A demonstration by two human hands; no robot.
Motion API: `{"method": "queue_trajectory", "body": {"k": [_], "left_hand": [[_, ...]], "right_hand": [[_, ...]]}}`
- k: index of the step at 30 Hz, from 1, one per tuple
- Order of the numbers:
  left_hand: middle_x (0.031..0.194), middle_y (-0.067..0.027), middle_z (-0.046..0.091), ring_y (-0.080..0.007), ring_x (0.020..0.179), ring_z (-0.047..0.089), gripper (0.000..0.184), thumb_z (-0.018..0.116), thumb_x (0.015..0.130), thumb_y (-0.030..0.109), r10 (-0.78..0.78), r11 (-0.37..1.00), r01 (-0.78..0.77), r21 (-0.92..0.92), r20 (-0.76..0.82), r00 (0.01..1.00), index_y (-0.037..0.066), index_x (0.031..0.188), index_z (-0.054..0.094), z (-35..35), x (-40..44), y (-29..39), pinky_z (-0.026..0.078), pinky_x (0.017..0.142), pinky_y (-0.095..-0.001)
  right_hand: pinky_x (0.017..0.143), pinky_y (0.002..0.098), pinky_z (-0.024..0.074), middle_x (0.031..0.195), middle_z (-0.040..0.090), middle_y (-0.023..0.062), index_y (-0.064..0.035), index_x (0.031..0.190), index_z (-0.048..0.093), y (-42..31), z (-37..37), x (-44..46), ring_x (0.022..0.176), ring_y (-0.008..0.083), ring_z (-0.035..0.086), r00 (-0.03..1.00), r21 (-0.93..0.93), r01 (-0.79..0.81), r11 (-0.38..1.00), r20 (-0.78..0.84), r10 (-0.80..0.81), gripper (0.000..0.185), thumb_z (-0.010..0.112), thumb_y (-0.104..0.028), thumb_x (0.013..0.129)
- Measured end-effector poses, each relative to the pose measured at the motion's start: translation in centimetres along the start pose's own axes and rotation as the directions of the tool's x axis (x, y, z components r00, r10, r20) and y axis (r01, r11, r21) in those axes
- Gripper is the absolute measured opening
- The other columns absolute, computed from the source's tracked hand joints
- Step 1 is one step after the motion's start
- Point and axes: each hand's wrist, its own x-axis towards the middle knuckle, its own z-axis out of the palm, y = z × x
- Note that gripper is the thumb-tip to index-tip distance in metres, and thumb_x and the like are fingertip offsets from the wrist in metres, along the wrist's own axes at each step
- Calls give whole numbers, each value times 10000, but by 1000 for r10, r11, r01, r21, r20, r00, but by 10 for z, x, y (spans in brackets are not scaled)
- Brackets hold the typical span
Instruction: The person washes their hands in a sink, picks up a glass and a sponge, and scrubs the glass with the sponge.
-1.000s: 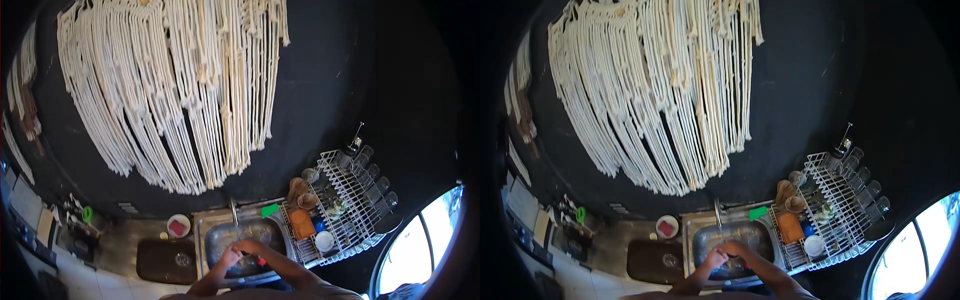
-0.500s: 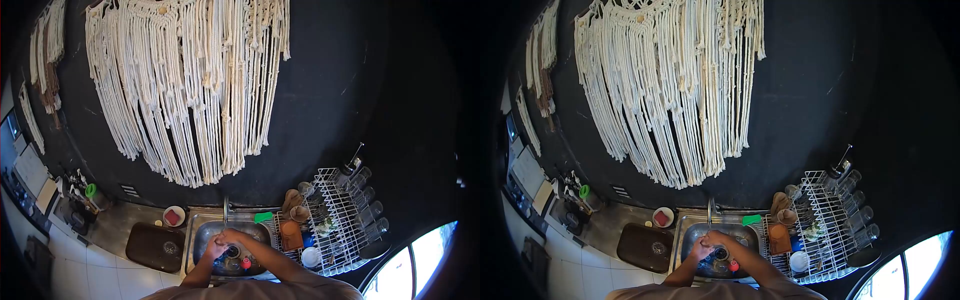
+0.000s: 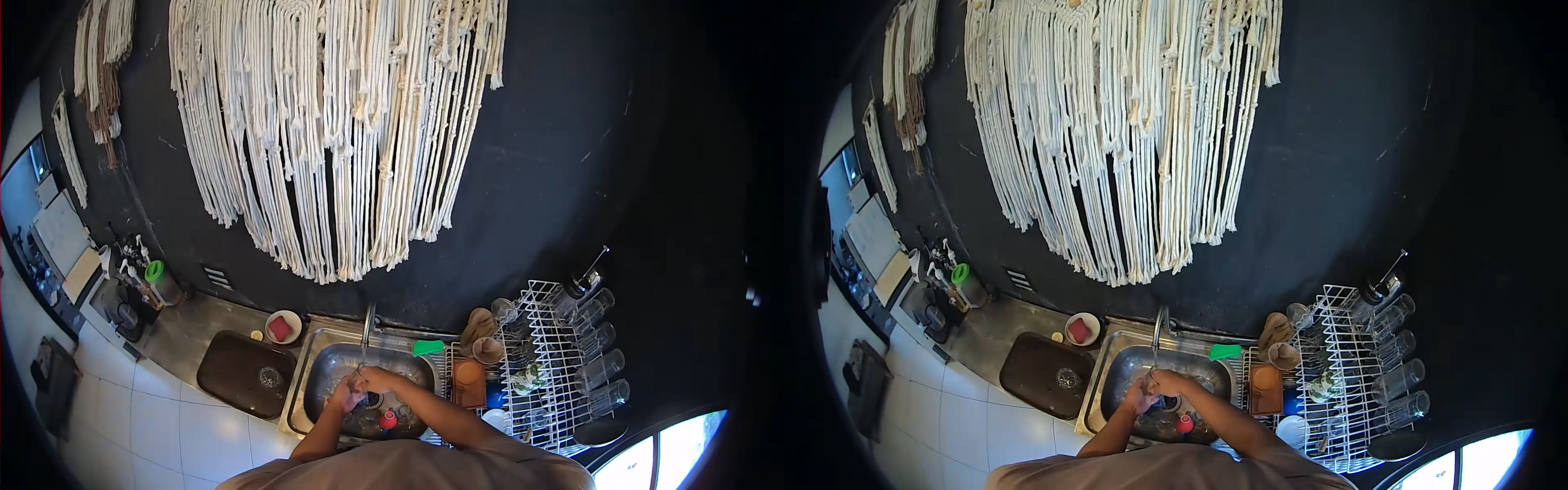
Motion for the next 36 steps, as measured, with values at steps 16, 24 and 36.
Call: {"method": "queue_trajectory", "body": {"k": [16, 24, 36], "left_hand": [[817, -49, 568, -175, 617, 428, 345, 391, 994, 428, -369, 928, 345, 139, 241, 898, 140, 929, 569, -16, 26, 45, 347, 623, -334], [916, -33, 629, -186, 827, 547, 328, 495, 932, 407, -454, 885, 388, 255, 292, 842, 108, 981, 620, -26, 32, 46, 400, 763, -341], [811, -15, 599, -113, 581, 398, 379, 499, 957, 467, -265, 925, 96, 368, 442, 857, 117, 1041, 618, -30, 42, 49, 307, 557, -255]], "right_hand": [[794, 384, 519, 977, 689, 150, -119, 1057, 701, 28, 34, 22, 884, 277, 670, 910, -70, -304, 950, -317, 268, 262, 642, -298, 874], [823, 401, 520, 1027, 695, 176, -83, 1036, 691, -41, 39, 8, 954, 300, 679, 796, 71, -518, 852, -323, 511, 327, 618, -366, 889], [904, 398, 496, 1105, 665, 172, -77, 1147, 644, -20, 51, 7, 1005, 340, 642, 813, 421, -217, 881, -421, 402, 286, 552, -263, 950]]}}
